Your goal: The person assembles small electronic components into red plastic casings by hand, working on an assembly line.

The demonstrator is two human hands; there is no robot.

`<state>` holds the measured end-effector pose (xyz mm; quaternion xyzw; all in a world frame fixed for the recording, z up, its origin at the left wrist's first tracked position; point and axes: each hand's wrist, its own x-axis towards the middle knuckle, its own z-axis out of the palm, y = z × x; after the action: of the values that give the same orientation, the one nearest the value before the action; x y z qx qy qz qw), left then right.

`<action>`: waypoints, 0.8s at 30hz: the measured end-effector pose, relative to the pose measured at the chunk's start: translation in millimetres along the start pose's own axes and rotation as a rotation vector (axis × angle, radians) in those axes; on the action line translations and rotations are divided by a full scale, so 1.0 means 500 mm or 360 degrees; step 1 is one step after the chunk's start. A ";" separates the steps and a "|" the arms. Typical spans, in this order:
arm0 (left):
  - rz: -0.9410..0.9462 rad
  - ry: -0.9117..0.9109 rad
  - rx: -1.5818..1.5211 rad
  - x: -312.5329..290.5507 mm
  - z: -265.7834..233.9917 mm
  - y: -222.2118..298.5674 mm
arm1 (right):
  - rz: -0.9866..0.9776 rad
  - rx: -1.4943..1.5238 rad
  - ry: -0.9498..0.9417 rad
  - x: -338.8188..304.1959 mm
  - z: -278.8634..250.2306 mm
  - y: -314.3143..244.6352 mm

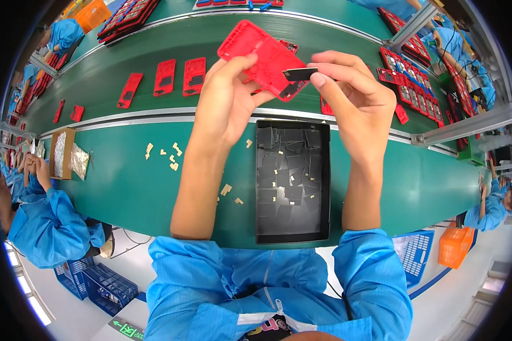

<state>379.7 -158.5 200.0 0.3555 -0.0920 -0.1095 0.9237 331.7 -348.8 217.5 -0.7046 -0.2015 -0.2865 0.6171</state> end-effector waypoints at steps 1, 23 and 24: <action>-0.0019 -0.0134 -0.0067 -0.002 0.000 0.001 | -0.0002 -0.0001 -0.0002 -0.001 0.000 0.003; 0.0553 -0.0191 0.0504 -0.040 0.059 -0.025 | 0.0316 0.0176 0.0275 -0.015 0.012 -0.025; 0.0552 -0.0188 0.0507 -0.040 0.058 -0.024 | 0.0303 0.0191 0.0273 -0.015 0.016 -0.023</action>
<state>351.9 -180.2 211.1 0.4685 -0.2218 0.0461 0.8540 319.7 -338.5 220.7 -0.6553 -0.0969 -0.2732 0.6975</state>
